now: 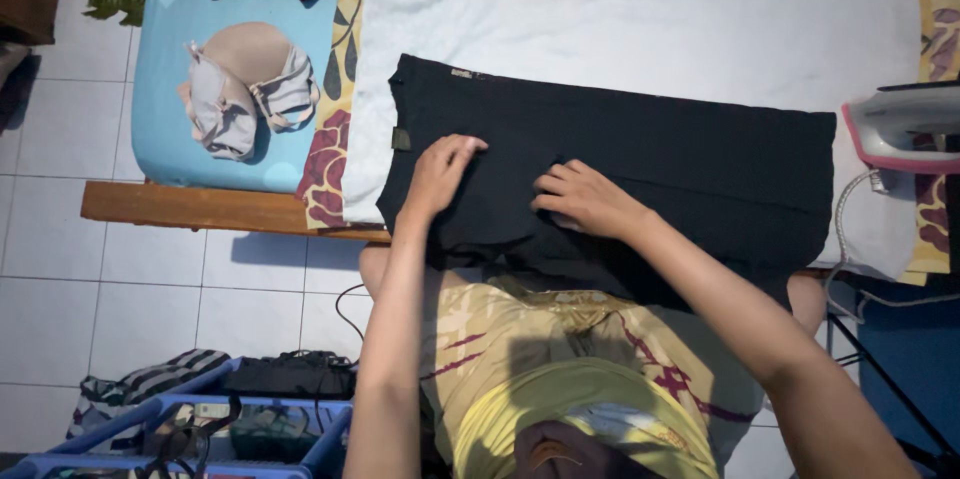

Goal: The person irons a black t-shirt on a white cloth laid on the floor, then folds it and places it on a nearby stack. The person then irons a patterned t-shirt, folding it afterward.

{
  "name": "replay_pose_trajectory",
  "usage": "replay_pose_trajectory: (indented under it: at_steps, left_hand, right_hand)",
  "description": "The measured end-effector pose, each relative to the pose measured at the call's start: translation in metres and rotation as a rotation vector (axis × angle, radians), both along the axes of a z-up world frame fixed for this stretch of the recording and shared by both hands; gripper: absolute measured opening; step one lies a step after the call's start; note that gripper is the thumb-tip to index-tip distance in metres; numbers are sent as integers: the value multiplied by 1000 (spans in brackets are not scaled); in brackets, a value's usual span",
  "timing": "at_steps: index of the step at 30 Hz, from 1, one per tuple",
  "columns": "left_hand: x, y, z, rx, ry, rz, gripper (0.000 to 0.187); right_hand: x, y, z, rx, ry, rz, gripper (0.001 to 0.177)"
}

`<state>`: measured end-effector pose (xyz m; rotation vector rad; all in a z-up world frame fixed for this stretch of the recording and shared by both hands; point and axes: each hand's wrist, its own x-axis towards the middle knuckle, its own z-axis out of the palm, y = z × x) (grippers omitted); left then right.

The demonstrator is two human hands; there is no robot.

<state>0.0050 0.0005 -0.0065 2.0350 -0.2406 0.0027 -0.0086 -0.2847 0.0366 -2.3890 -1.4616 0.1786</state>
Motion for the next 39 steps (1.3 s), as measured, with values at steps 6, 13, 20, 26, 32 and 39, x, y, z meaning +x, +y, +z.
replay_pose_trajectory:
  at_steps: [6, 13, 20, 26, 32, 39]
  left_hand:
    - [18, 14, -28, -271, 192, 4, 59]
    - [26, 21, -35, -288, 297, 7, 65]
    - [20, 14, -26, -194, 213, -14, 68]
    - [63, 32, -33, -232, 630, -61, 79]
    - [53, 55, -37, 134, 149, 101, 56]
    - [15, 45, -21, 216, -107, 233, 40]
  right_hand:
    - [26, -2, -19, 122, -100, 243, 18]
    - [22, 0, -5, 11, -77, 318, 36]
    - [26, -9, -8, 185, -92, 366, 25]
    - [50, 18, -58, 459, 610, -791, 30]
    - [52, 8, -102, 654, 518, -1135, 56]
    - [2, 6, -68, 513, 588, -1089, 93]
